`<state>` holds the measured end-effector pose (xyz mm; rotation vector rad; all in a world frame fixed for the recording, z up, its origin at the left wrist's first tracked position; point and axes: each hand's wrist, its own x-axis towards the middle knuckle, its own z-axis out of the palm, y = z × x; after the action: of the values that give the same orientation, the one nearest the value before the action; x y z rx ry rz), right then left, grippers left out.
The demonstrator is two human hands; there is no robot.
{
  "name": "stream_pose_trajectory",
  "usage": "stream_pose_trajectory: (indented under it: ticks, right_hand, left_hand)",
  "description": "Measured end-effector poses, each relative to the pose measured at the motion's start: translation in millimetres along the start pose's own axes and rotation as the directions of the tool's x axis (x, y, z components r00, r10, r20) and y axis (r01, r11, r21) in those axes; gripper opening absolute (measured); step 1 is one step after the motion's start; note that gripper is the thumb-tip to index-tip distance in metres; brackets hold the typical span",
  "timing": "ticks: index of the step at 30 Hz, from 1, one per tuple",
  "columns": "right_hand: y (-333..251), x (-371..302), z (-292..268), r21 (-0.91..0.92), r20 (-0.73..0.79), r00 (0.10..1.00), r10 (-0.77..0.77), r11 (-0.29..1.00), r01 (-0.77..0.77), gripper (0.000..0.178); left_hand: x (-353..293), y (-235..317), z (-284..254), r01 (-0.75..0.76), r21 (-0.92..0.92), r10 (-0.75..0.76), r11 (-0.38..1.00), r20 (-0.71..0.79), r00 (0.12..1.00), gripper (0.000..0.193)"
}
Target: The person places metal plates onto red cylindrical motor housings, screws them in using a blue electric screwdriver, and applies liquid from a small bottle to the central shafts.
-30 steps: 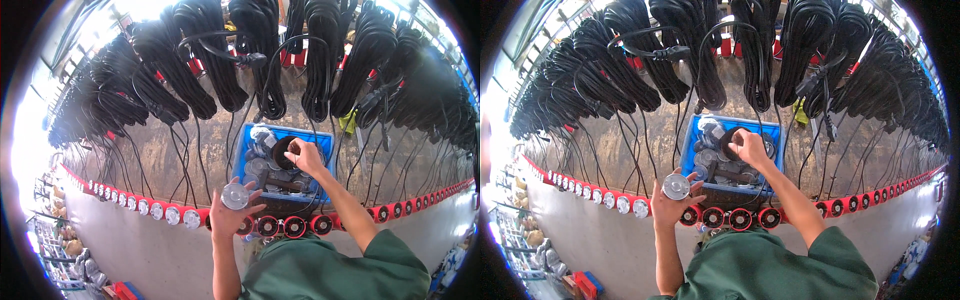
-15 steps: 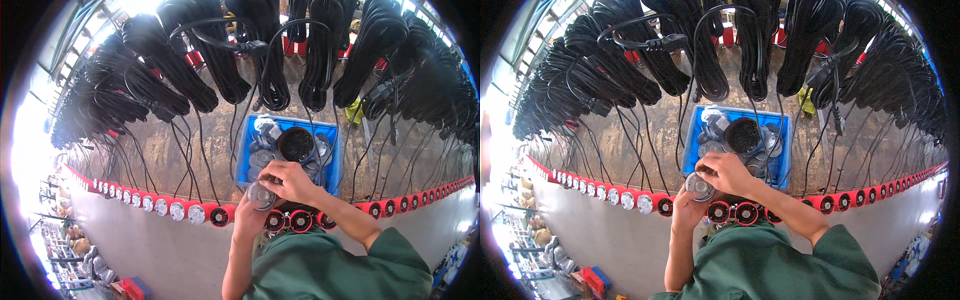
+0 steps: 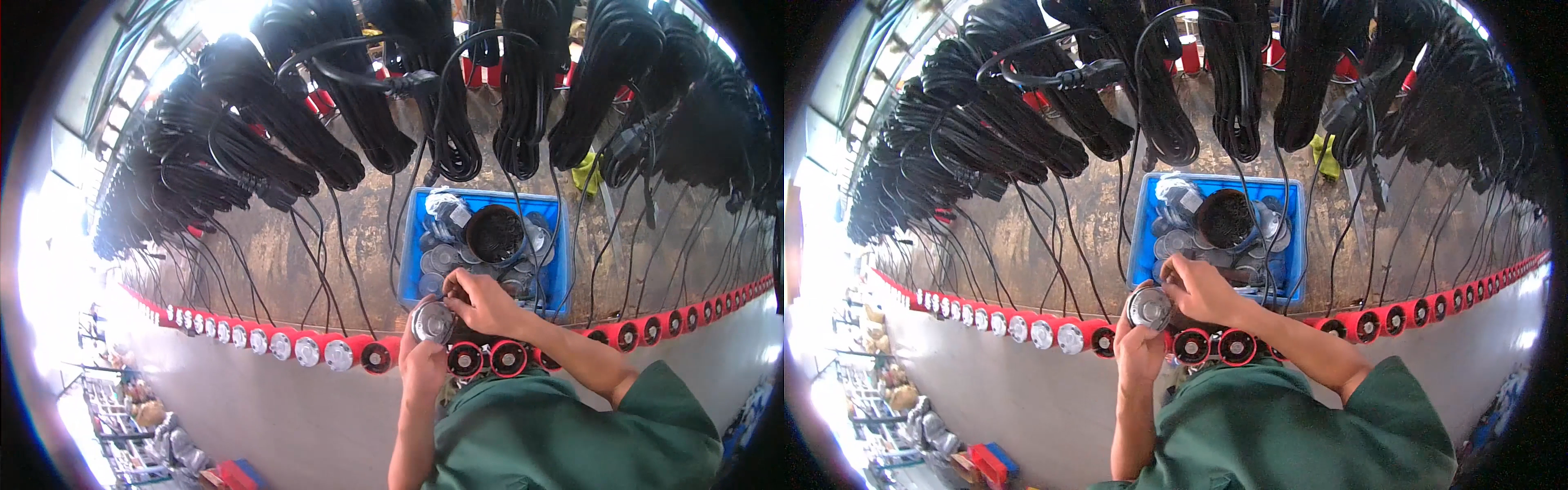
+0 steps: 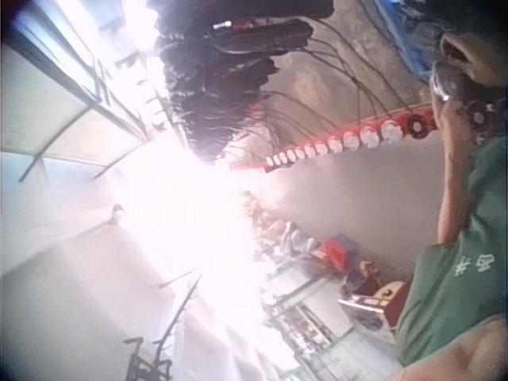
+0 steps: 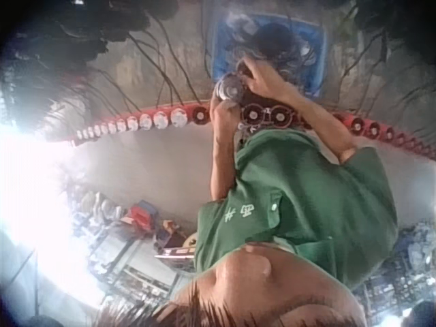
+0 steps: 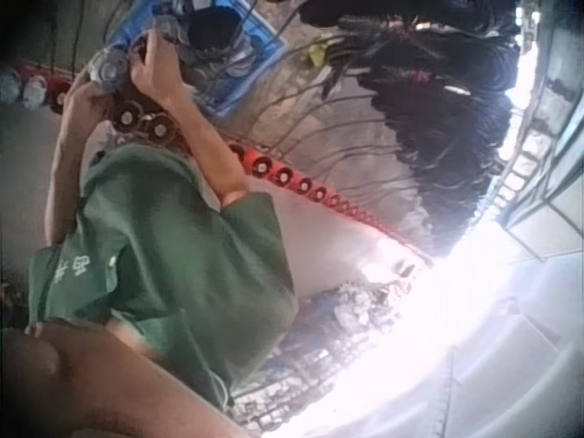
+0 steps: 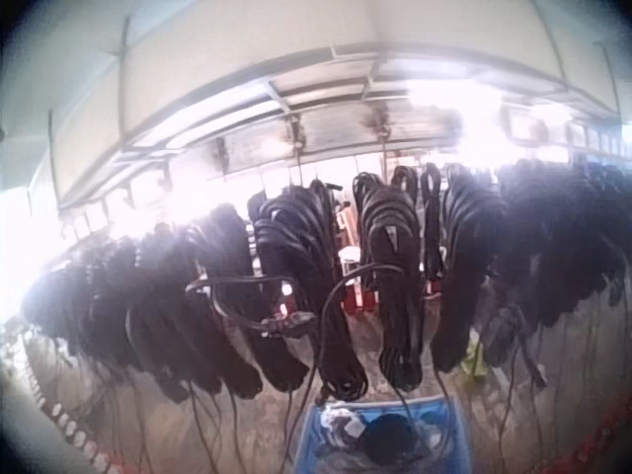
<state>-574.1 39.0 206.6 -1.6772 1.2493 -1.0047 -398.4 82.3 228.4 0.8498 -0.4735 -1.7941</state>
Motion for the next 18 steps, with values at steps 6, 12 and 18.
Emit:
stream_pose_trajectory:
  ticks: [6, 12, 18]
  right_hand:
    - [16, -34, 49, 0.265, -0.001, 0.973, 0.232, 0.938, -0.223, 0.024]
    - [2, -40, 60, 0.465, 0.132, 0.925, 0.356, 0.802, -0.375, 0.024]
    - [53, 17, 5, -0.043, -0.171, 0.972, 0.161, 0.984, -0.17, 0.022]
  left_hand:
    - [4, -6, -17, -0.123, -0.124, 0.113, 0.985, -0.085, 0.99, 0.079]
    - [6, -20, -25, -0.245, -0.302, 0.224, 0.921, -0.103, 0.969, 0.09]
    - [-4, -22, -55, -0.219, -0.379, 0.219, 0.899, -0.044, 0.975, 0.07]
